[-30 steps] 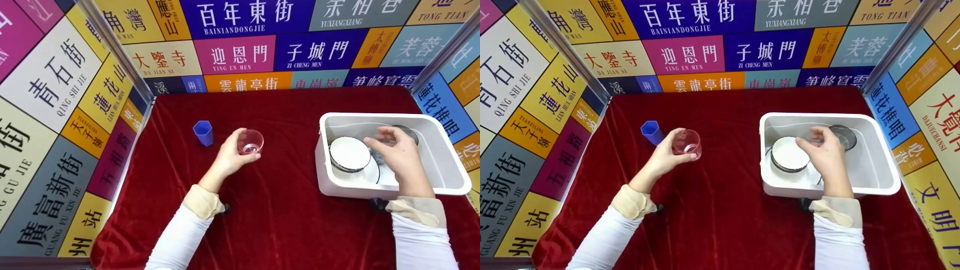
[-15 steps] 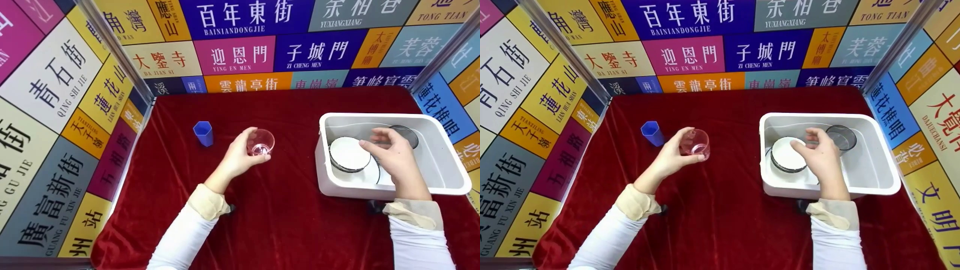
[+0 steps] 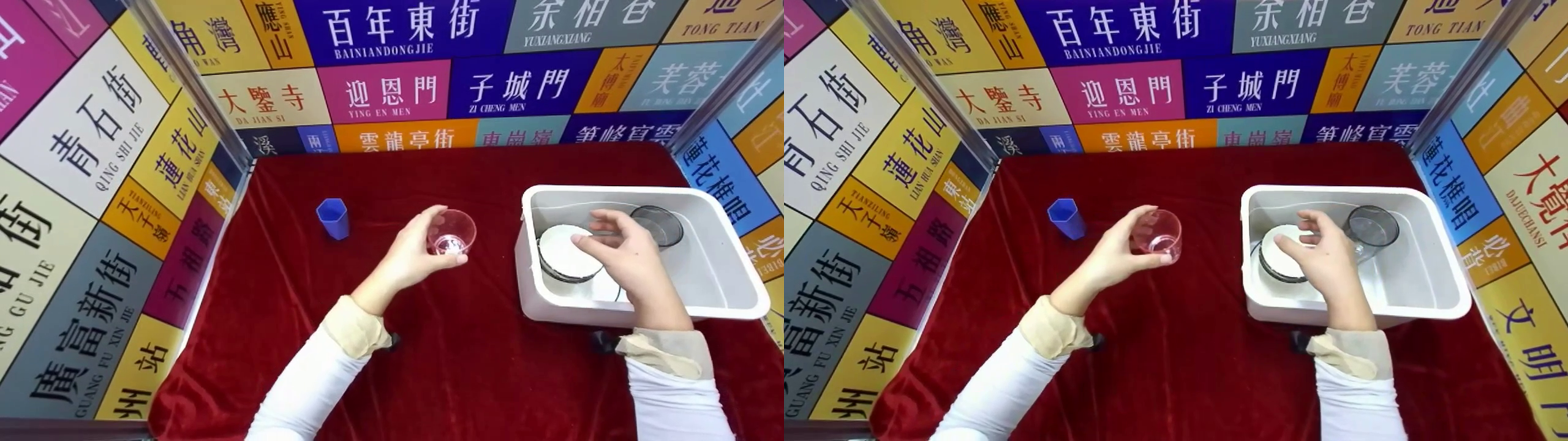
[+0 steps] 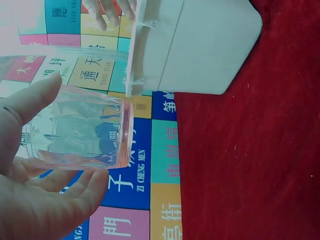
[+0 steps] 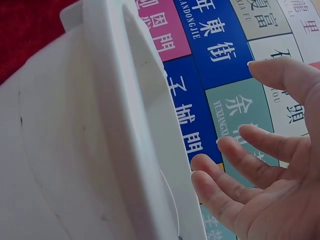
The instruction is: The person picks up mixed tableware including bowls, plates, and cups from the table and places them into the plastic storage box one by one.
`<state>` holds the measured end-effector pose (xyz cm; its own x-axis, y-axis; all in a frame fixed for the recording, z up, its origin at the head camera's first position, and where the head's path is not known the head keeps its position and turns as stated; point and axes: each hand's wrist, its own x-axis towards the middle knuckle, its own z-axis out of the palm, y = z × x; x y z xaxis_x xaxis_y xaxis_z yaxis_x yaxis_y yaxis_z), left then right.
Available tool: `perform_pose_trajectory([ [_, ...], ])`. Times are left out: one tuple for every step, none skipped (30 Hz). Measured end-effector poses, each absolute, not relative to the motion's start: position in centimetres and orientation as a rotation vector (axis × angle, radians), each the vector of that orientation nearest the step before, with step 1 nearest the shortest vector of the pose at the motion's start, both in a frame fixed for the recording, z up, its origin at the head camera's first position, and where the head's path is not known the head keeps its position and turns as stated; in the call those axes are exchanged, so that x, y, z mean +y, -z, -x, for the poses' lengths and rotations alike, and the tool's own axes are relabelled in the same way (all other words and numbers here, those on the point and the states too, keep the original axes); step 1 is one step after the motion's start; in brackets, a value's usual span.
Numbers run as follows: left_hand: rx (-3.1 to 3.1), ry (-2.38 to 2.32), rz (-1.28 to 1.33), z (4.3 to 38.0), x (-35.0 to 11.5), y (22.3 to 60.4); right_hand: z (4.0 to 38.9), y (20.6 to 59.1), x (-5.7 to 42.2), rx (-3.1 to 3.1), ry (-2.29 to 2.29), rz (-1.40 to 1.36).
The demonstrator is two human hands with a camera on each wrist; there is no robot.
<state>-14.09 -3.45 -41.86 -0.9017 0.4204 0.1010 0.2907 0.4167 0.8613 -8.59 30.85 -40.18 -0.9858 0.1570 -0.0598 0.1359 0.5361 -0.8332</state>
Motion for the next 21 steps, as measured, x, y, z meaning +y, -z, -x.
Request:
perform_pose_trajectory([
  [2.530, -1.495, -0.645, 14.1, -3.3, 41.8, 8.6, 40.2, 30.7, -2.737, -1.480, 0.253],
  [2.531, -1.488, -0.652, 14.0, -3.1, 41.7, 8.6, 40.2, 30.6, -2.740, -1.481, 0.246],
  [2.533, -1.482, -0.660, 14.0, -2.9, 41.7, 8.6, 40.2, 30.5, -2.745, -1.480, 0.239],
  [2.531, -1.478, -0.668, 14.0, -2.7, 41.6, 8.5, 40.2, 30.3, -2.749, -1.481, 0.231],
  [2.533, -1.473, -0.677, 14.0, -2.5, 41.6, 8.5, 40.2, 30.2, -2.751, -1.484, 0.222],
  [2.536, -1.467, -0.684, 13.9, -2.3, 41.5, 8.5, 40.2, 30.0, -2.753, -1.489, 0.214],
  [2.537, -1.462, -0.691, 13.9, -2.1, 41.5, 8.5, 40.2, 29.9, -2.755, -1.490, 0.206],
  [2.540, -1.455, -0.699, 13.9, -1.9, 41.4, 8.5, 40.2, 29.7, -2.758, -1.492, 0.198],
  [2.542, -1.451, -0.708, 13.8, -1.7, 41.3, 8.4, 40.2, 29.5, -2.758, -1.494, 0.189],
  [2.541, -1.447, -0.718, 13.8, -1.5, 41.2, 8.4, 40.1, 29.4, -2.759, -1.497, 0.180],
  [2.543, -1.440, -0.726, 13.8, -1.3, 41.2, 8.4, 40.1, 29.2, -2.759, -1.496, 0.172],
  [2.542, -1.436, -0.734, 13.8, -1.1, 41.1, 8.3, 40.0, 29.0, -2.761, -1.492, 0.164],
  [2.540, -1.433, -0.741, 13.7, -0.9, 41.0, 8.3, 40.0, 28.9, -2.763, -1.492, 0.157],
  [2.536, -1.434, -0.746, 13.7, -0.7, 40.9, 8.3, 39.9, 28.7, -2.762, -1.493, 0.146],
  [2.532, -1.434, -0.750, 13.7, -0.5, 40.9, 8.3, 39.9, 28.5, -2.761, -1.495, 0.134],
  [2.528, -1.434, -0.753, 13.7, -0.3, 40.8, 8.3, 39.8, 28.3, -2.758, -1.495, 0.119],
  [2.525, -1.433, -0.755, 13.6, -0.2, 40.7, 8.3, 39.8, 28.1, -2.755, -1.496, 0.103],
  [2.521, -1.435, -0.756, 13.6, 0.0, 40.7, 8.3, 39.8, 27.9, -2.751, -1.504, 0.085],
  [2.517, -1.435, -0.759, 13.6, 0.1, 40.7, 8.3, 39.8, 27.7, -2.747, -1.514, 0.065],
  [2.516, -1.435, -0.761, 13.6, 0.2, 40.6, 8.3, 39.8, 27.5, -2.741, -1.520, 0.043],
  [2.513, -1.434, -0.763, 13.5, 0.4, 40.6, 8.3, 39.8, 27.3, -2.736, -1.530, 0.024],
])
